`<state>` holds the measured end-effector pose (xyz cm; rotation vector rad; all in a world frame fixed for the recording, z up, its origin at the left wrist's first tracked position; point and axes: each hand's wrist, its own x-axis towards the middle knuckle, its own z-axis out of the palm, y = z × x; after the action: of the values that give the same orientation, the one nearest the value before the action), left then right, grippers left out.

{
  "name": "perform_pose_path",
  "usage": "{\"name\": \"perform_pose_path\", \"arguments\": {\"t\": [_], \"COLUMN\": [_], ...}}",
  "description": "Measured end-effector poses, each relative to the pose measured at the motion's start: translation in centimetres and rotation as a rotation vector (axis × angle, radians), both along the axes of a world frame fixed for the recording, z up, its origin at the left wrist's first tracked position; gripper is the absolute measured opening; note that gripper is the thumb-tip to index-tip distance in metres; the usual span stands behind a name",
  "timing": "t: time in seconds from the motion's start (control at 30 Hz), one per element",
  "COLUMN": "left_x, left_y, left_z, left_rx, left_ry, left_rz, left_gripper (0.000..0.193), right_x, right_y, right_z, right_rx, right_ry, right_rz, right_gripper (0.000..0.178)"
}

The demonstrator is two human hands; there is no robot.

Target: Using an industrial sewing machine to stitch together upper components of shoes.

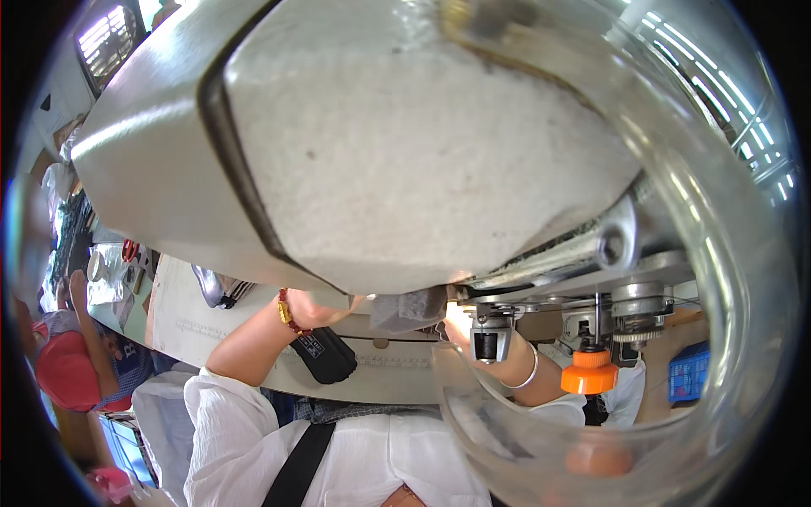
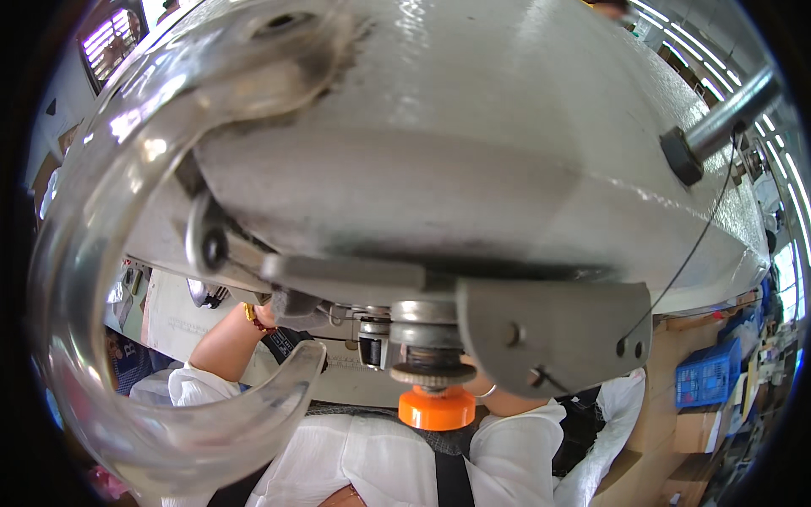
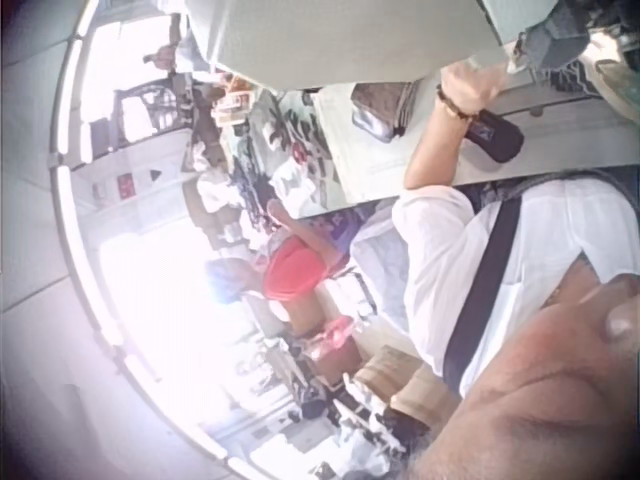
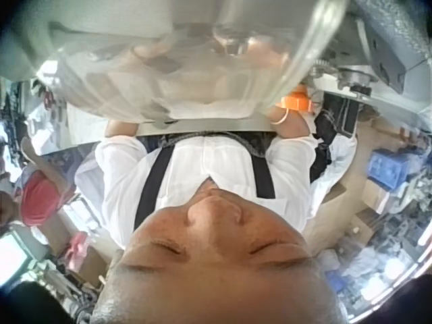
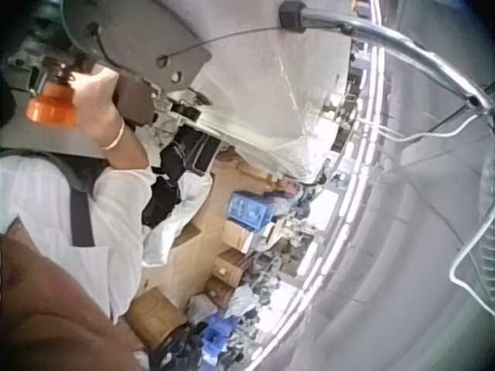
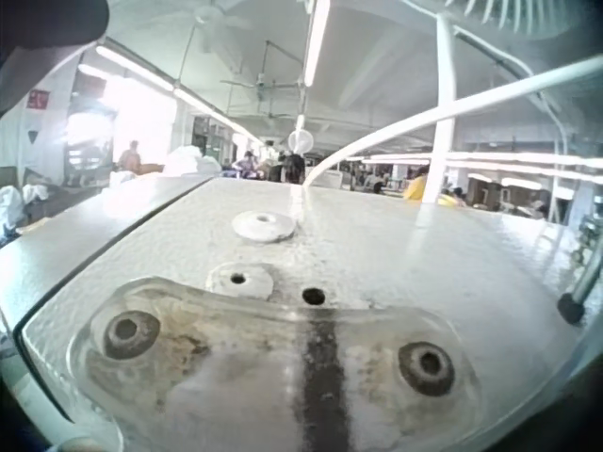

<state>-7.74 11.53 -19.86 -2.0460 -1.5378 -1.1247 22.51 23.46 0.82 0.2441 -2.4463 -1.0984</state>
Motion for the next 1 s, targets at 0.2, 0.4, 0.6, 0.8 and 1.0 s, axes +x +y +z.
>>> {"name": "perform_pose_path", "arguments": {"t": [0.2, 0.4, 0.6, 0.8, 1.0], "left_x": [-2.2, -0.4, 1.8, 2.2, -0.1], "left_y": [0.5, 0.7, -0.4, 4.8, 5.0], "left_z": [-2.8, 2.5, 14.8, 21.1, 23.6], "left_rx": [0.038, 0.176, -0.069, -0.334, -0.327], "left_ry": [0.295, 0.343, -0.056, -0.606, -0.945], "left_rz": [0.062, 0.129, -0.239, -0.113, -0.069], "left_gripper": [0.029, 0.029, 0.031, 0.034, 0.038], "right_x": [-0.1, 0.8, -0.5, 2.8, 5.4], "right_y": [-0.6, -0.5, -0.4, -3.1, -2.9], "right_z": [-0.3, -0.9, -2.5, 0.6, 2.2], "right_rx": [-0.295, -0.375, -0.461, -0.634, -0.933], "right_ry": [0.030, 0.039, 0.059, 0.142, -0.069], "right_rz": [0.011, 0.030, -0.005, -0.268, -0.423], "right_gripper": [0.043, 0.042, 0.042, 0.049, 0.069]}}
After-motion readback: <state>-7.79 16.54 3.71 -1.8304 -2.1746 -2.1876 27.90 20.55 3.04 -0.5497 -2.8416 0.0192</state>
